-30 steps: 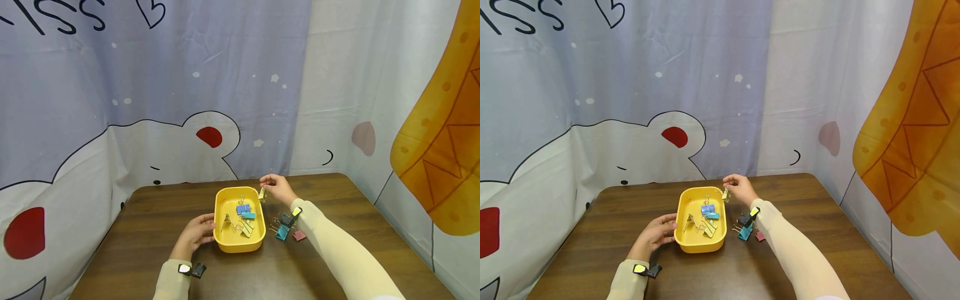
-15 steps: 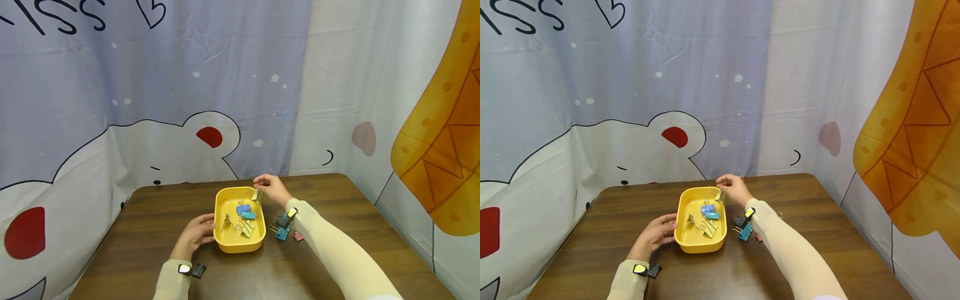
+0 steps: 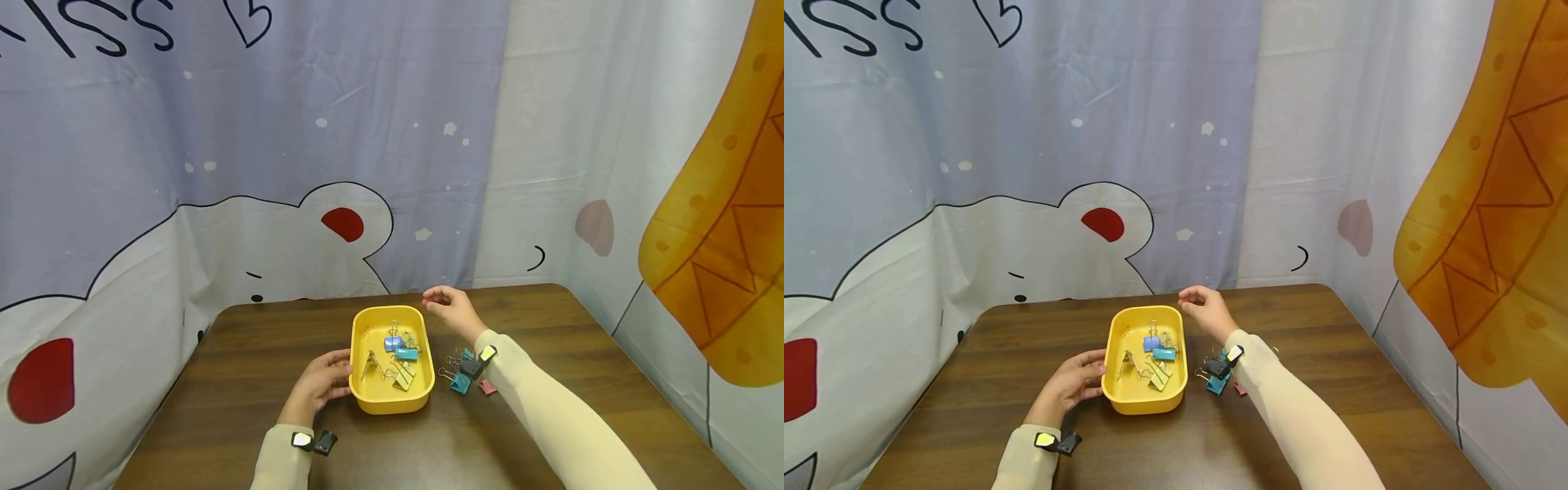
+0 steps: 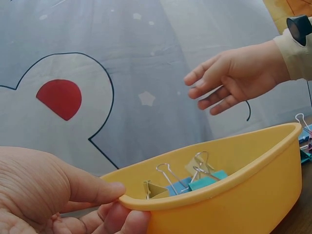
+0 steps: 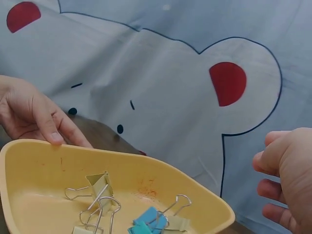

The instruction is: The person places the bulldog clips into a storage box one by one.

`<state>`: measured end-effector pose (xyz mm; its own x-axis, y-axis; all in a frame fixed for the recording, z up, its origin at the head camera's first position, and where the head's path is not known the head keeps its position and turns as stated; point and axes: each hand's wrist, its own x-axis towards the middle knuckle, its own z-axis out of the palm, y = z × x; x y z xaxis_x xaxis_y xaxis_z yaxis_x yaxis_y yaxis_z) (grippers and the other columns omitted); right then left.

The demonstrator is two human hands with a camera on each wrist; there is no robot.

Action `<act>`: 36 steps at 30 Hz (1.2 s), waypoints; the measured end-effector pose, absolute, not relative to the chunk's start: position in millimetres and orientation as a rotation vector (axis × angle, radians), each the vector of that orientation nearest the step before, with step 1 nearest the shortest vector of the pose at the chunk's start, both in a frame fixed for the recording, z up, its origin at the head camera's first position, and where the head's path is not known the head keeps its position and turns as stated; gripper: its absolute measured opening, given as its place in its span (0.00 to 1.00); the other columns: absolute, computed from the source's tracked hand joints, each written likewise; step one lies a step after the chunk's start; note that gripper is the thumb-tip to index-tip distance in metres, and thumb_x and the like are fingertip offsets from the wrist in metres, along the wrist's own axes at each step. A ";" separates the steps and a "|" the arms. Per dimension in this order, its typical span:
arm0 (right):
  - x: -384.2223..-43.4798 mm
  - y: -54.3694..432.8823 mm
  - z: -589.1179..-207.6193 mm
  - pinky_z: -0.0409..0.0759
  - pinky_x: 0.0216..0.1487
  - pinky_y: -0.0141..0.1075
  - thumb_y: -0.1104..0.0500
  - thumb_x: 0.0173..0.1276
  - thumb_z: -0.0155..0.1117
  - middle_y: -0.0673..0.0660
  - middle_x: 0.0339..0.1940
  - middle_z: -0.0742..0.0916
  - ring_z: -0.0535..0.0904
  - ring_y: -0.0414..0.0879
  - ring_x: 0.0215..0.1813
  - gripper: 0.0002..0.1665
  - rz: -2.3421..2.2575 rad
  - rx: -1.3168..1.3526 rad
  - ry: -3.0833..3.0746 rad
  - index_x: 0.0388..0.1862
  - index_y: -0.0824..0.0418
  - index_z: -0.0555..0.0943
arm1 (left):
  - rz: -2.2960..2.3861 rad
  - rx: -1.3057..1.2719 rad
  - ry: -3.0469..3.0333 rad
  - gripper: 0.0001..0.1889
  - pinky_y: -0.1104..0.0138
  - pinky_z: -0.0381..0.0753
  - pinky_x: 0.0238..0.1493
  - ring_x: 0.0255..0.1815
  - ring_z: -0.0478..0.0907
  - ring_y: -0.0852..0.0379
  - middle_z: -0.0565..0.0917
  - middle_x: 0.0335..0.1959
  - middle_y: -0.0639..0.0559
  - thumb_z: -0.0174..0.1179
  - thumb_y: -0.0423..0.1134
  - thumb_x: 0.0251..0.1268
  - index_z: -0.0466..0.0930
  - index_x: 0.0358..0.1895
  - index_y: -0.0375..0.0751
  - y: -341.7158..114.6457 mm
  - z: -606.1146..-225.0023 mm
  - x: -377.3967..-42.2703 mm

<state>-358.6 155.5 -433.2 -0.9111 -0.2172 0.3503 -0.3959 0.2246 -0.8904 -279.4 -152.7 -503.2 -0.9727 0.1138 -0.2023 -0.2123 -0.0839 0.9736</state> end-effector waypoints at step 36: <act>-293.4 275.3 -481.7 0.79 0.48 0.21 0.69 0.70 0.65 0.78 0.52 0.83 0.84 0.41 0.48 0.18 1.665 0.247 -2.226 0.55 0.79 0.77 | 2.152 -0.096 1.961 0.24 0.62 0.87 0.32 0.38 0.82 0.52 0.80 0.50 0.36 0.57 0.27 0.72 0.69 0.69 0.29 -152.7 -503.1 -279.5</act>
